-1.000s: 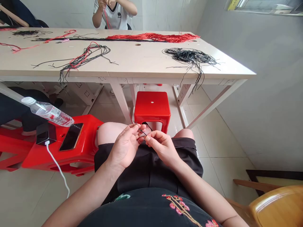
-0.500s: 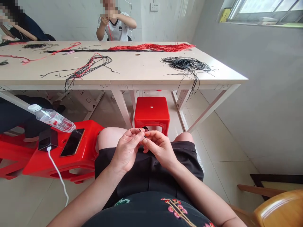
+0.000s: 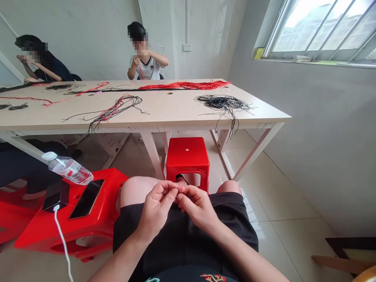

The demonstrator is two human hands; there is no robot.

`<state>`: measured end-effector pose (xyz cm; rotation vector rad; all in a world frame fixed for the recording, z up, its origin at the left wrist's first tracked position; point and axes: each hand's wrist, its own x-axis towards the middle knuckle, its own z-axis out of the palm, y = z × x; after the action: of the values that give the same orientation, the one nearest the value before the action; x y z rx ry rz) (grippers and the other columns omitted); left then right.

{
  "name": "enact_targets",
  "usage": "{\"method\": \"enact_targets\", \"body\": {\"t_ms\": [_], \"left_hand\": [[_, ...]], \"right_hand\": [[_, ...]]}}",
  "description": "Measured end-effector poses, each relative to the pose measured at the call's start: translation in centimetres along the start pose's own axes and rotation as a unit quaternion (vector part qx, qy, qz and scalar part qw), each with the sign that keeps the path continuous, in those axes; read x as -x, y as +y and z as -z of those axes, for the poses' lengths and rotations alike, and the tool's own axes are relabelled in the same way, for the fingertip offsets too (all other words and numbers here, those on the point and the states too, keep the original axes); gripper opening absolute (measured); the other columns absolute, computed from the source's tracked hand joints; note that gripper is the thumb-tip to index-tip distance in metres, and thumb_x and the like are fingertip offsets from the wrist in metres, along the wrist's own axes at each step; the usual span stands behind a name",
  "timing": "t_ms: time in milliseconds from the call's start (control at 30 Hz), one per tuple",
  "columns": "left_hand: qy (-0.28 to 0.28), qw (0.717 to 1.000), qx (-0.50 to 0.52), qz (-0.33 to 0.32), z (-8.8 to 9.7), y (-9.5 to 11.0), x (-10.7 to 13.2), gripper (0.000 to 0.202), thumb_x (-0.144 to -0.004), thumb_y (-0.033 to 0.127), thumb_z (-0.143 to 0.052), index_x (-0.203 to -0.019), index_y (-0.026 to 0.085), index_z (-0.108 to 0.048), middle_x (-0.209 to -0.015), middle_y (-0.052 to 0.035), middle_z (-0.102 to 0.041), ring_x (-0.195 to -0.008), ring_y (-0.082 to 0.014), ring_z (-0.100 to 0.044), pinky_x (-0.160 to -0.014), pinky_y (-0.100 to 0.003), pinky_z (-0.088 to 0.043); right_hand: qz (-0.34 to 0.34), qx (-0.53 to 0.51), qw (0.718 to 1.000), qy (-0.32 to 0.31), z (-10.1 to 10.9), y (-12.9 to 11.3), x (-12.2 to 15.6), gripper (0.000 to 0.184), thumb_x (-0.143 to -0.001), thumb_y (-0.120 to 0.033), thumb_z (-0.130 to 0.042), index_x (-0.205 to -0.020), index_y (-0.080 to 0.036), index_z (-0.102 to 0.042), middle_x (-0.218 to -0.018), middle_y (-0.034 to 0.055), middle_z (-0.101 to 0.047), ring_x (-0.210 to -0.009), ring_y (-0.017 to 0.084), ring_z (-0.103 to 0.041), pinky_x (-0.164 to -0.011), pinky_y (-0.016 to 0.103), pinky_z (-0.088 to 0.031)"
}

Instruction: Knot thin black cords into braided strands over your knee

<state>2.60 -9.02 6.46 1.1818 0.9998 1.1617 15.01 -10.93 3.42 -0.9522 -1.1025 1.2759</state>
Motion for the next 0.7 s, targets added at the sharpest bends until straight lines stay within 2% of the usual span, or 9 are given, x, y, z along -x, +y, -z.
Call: {"method": "enact_targets", "body": {"t_ms": [100,233,333,400,500,600,700], "left_hand": [[-0.003,1.0,-0.007,-0.005,0.2,0.2,0.3,0.011,-0.073,0.029,-0.071,-0.074,0.019,-0.066,-0.071,-0.0015,-0.067,-0.067,-0.0127,-0.061,-0.061,-0.021,-0.05],[-0.006,0.999,-0.026,-0.021,0.4,0.1,1.1,0.012,-0.073,0.03,-0.071,-0.073,0.019,-0.066,-0.067,-0.0013,-0.065,-0.065,-0.013,-0.059,-0.061,-0.022,-0.049],[0.001,0.999,0.007,-0.034,0.6,0.2,1.2,0.014,-0.072,0.031,-0.072,-0.071,0.019,-0.066,-0.064,-0.0008,-0.063,-0.062,-0.0115,-0.056,-0.061,-0.022,-0.048],[0.033,0.996,0.072,-0.027,0.7,0.6,0.8,0.016,-0.068,0.031,-0.075,-0.071,0.018,-0.065,-0.064,0.0003,-0.062,-0.058,-0.0091,-0.054,-0.059,-0.02,-0.047],[0.068,0.984,0.164,-0.001,0.9,1.5,0.0,0.02,-0.064,0.027,-0.078,-0.075,0.018,-0.065,-0.068,0.0006,-0.065,-0.059,-0.0066,-0.054,-0.059,-0.017,-0.046],[0.047,0.978,0.204,0.02,0.6,2.1,-0.6,0.018,-0.07,0.024,-0.073,-0.086,0.02,-0.064,-0.079,-0.0026,-0.069,-0.067,-0.0077,-0.058,-0.06,-0.017,-0.046],[0.032,0.976,0.213,0.045,-0.1,2.1,-0.5,0.029,-0.073,0.016,-0.067,-0.101,0.02,-0.062,-0.101,-0.0073,-0.07,-0.076,-0.0097,-0.061,-0.061,-0.019,-0.046]], "right_hand": [[0.042,0.078,0.996,0.005,-0.2,-0.5,0.1,0.017,-0.079,-0.033,-0.057,-0.071,-0.018,-0.06,-0.061,-0.0004,-0.057,-0.054,0.01,-0.046,-0.05,0.022,-0.038],[0.101,0.195,0.975,0.036,-0.7,-1.0,0.3,0.021,-0.074,-0.025,-0.056,-0.056,-0.018,-0.048,-0.051,-0.0026,-0.048,-0.048,0.008,-0.039,-0.047,0.022,-0.03],[0.111,0.216,0.969,0.039,-0.9,-1.1,0.5,0.023,-0.072,-0.025,-0.055,-0.053,-0.018,-0.045,-0.049,-0.0033,-0.045,-0.047,0.007,-0.036,-0.046,0.022,-0.028],[0.085,0.193,0.977,0.041,-0.8,-1.0,0.5,0.024,-0.073,-0.028,-0.056,-0.054,-0.018,-0.046,-0.049,-0.0038,-0.043,-0.047,0.007,-0.034,-0.046,0.022,-0.026],[0.025,0.098,0.994,0.038,-0.3,-1.4,0.7,0.026,-0.074,-0.036,-0.058,-0.059,-0.018,-0.05,-0.05,-0.0041,-0.043,-0.048,0.007,-0.033,-0.046,0.022,-0.025],[-0.017,0.011,0.999,0.045,0.2,-2.1,0.8,0.029,-0.074,-0.043,-0.06,-0.064,-0.017,-0.055,-0.051,-0.004,-0.046,-0.047,0.007,-0.033,-0.046,0.022,-0.025],[-0.032,-0.03,0.997,0.06,0.6,-2.5,0.7,0.029,-0.074,-0.044,-0.063,-0.065,-0.017,-0.057,-0.051,-0.0048,-0.046,-0.047,0.006,-0.032,-0.044,0.021,-0.023]]}}
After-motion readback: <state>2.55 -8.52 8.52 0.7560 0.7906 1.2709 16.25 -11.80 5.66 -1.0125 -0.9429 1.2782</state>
